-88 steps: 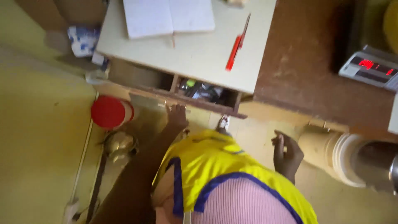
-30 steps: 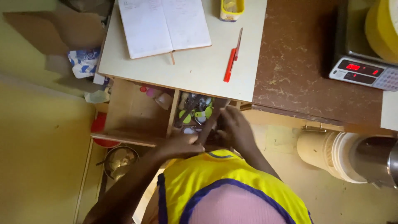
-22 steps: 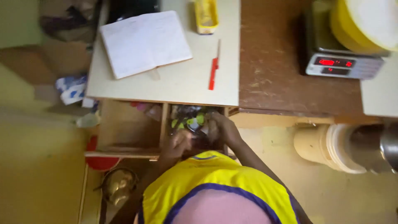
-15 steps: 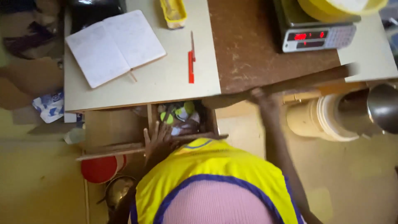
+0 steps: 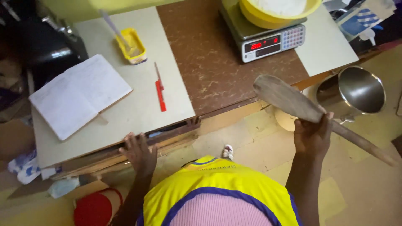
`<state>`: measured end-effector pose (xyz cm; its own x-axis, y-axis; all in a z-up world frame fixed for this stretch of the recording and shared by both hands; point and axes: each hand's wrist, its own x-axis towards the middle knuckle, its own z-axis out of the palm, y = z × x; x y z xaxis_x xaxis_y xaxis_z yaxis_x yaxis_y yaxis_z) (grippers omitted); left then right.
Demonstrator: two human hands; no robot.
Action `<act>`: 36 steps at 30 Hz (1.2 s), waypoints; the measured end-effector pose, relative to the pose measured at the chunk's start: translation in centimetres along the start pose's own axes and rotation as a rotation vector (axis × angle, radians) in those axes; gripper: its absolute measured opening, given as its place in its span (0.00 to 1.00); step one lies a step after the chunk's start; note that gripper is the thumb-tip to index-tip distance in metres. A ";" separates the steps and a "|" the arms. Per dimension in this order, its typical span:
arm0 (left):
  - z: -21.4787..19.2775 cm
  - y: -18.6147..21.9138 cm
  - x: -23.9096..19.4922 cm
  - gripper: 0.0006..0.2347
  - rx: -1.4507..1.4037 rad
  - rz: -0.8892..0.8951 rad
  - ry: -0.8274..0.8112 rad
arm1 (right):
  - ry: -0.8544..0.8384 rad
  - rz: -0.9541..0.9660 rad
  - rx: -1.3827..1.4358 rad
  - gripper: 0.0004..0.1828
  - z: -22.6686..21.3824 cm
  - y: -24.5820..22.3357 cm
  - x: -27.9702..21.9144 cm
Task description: The person scoops a white powder from a container into a sieve placed over a yellow bowl on a digital scale. They then shake the sieve to sift the powder into the bowl. Finally, they retrieve a wooden spatula from a drawer and stir the sifted powder in the bowl.
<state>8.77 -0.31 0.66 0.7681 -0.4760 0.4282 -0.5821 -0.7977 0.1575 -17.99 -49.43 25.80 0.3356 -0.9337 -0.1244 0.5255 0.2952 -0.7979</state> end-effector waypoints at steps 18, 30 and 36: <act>7.8 34.3 10.5 0.44 -0.259 0.098 -0.026 | 0.205 -0.260 -0.092 0.16 -15.6 -11.8 20.6; 11.0 42.8 24.4 0.43 -0.283 -0.025 0.041 | -0.119 0.228 -0.451 0.19 -9.7 -5.8 35.9; 19.3 46.1 32.2 0.50 -0.371 -0.372 0.152 | -0.213 0.519 -0.808 0.42 -4.1 5.2 48.6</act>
<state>11.84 -59.59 4.57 0.9092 -0.1056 0.4027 -0.3541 -0.7048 0.6147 -2.16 -94.16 13.23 0.5495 -0.6480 -0.5274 -0.3926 0.3570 -0.8476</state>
